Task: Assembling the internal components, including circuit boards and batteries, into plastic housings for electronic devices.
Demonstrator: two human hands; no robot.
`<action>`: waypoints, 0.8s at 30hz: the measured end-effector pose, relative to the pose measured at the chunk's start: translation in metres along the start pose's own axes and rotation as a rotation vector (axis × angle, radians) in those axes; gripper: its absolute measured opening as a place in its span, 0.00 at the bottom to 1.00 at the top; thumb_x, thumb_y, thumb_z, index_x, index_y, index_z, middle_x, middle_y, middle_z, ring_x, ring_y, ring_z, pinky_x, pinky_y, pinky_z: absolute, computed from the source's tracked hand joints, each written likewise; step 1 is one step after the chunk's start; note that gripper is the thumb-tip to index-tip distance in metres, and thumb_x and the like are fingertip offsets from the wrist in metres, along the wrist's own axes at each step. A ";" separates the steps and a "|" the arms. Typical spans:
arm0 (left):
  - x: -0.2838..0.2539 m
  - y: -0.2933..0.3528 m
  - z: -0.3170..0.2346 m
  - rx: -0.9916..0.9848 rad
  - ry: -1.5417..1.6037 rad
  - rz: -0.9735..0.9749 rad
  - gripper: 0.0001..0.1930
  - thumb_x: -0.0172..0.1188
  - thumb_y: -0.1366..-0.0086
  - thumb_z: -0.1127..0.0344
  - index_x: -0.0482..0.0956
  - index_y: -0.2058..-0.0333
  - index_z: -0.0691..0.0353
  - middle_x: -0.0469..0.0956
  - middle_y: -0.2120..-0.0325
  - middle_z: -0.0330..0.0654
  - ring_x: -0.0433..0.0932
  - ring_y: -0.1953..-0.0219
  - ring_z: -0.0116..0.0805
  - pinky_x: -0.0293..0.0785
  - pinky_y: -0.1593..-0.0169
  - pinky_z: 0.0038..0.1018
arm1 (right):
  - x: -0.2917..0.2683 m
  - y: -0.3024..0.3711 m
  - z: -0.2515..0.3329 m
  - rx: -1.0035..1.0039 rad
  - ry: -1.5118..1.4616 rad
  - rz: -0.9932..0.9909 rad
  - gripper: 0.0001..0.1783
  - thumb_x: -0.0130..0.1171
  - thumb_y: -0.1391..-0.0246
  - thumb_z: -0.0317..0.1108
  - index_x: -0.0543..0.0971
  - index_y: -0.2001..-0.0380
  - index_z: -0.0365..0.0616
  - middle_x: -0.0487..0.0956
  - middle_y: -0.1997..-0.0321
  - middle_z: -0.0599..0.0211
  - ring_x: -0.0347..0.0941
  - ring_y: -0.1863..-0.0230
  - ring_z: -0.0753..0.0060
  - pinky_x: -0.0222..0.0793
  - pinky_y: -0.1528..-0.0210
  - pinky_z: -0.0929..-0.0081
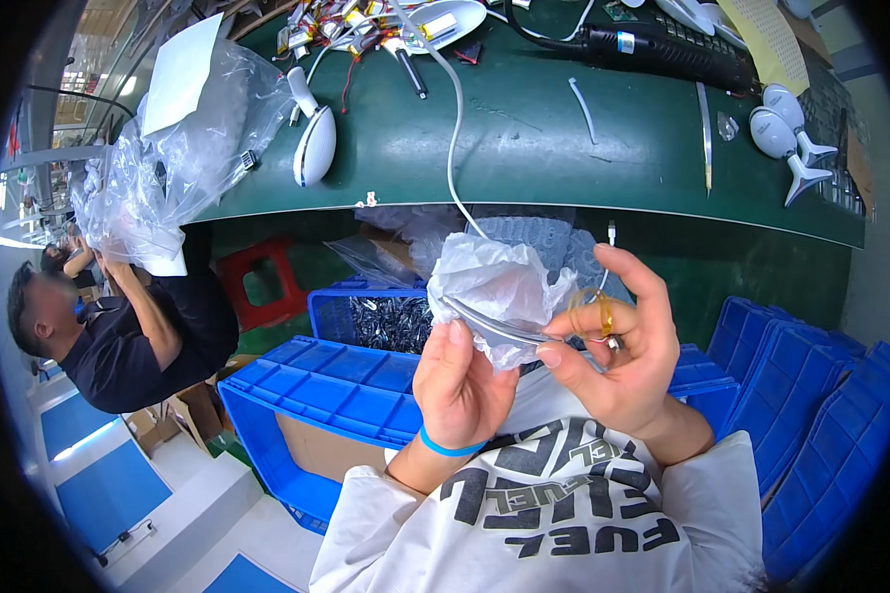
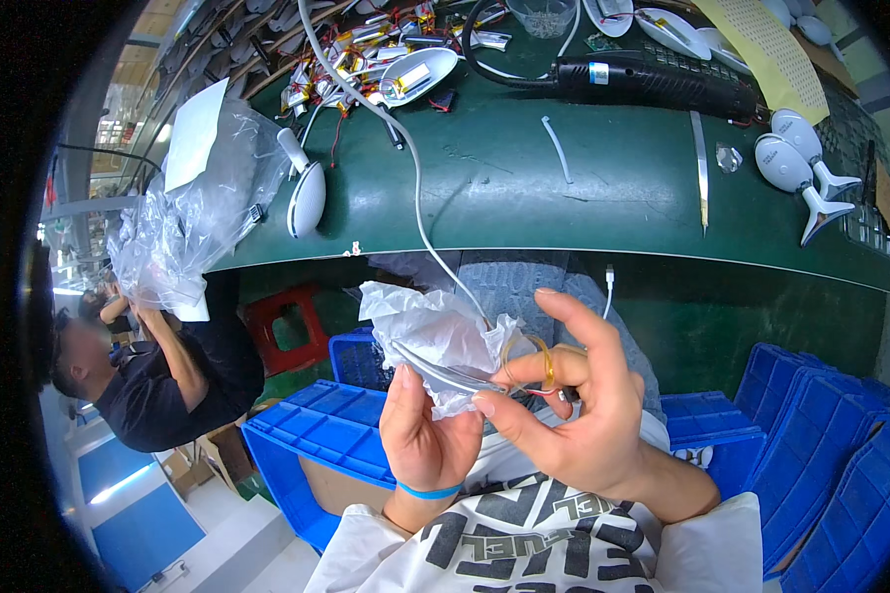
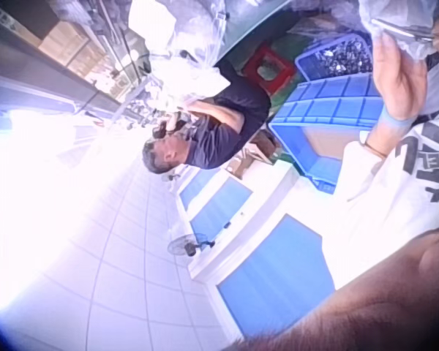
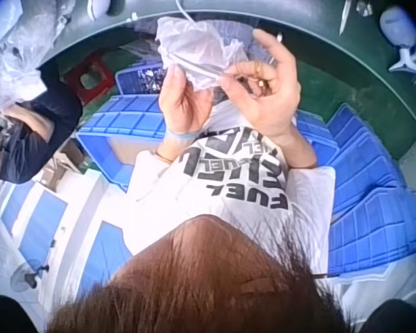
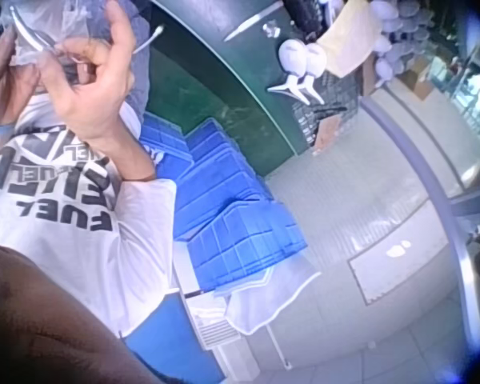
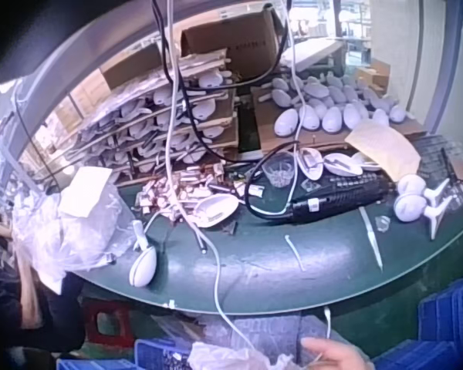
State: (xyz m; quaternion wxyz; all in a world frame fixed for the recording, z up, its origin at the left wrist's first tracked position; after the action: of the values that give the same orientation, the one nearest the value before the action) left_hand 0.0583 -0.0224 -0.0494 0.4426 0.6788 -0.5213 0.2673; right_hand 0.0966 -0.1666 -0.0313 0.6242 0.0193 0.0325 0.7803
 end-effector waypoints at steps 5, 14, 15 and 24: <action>-0.002 -0.002 0.002 0.009 0.021 -0.005 0.21 0.39 0.26 0.62 0.61 0.39 0.66 0.68 0.42 0.51 0.69 0.40 0.45 0.65 0.38 0.43 | -0.002 0.000 -0.002 0.068 -0.044 -0.008 0.46 0.72 0.54 0.28 0.55 0.37 0.34 0.82 0.69 0.67 0.61 0.79 0.95 0.51 0.76 0.95; -0.044 -0.021 0.001 0.156 -0.152 -0.330 0.22 0.47 0.31 0.62 0.59 0.39 0.51 0.71 0.65 0.41 0.72 0.66 0.32 0.76 0.58 0.38 | 0.003 0.003 -0.002 0.088 -0.200 -0.014 0.45 0.71 0.58 0.22 0.57 0.39 0.35 0.83 0.69 0.66 0.65 0.77 0.94 0.52 0.77 0.95; -0.058 -0.028 0.004 0.120 -0.037 -0.262 0.22 0.48 0.31 0.61 0.60 0.40 0.53 0.69 0.67 0.40 0.69 0.69 0.30 0.73 0.63 0.34 | 0.001 0.005 -0.001 0.092 -0.203 -0.044 0.46 0.71 0.58 0.21 0.56 0.38 0.35 0.82 0.68 0.65 0.65 0.76 0.95 0.52 0.76 0.96; -0.123 -0.026 -0.032 0.108 -0.069 -0.552 0.17 0.49 0.44 0.82 0.65 0.59 0.53 0.72 0.60 0.42 0.71 0.69 0.33 0.67 0.78 0.24 | -0.003 -0.001 -0.007 0.131 -0.179 -0.100 0.46 0.69 0.55 0.25 0.54 0.36 0.34 0.81 0.68 0.62 0.72 0.70 0.86 0.62 0.67 0.94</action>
State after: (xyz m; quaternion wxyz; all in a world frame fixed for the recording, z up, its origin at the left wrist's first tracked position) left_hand 0.0473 0.0653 -0.1445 0.4440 0.8263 -0.3166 0.1408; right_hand 0.0981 -0.1698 -0.0387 0.6602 0.1281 0.0288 0.7396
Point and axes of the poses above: each hand's wrist, its own y-axis away from the middle knuckle, its own x-axis out of the palm, z = x × y, the point moved 5 cm from there along -y, towards the middle knuckle
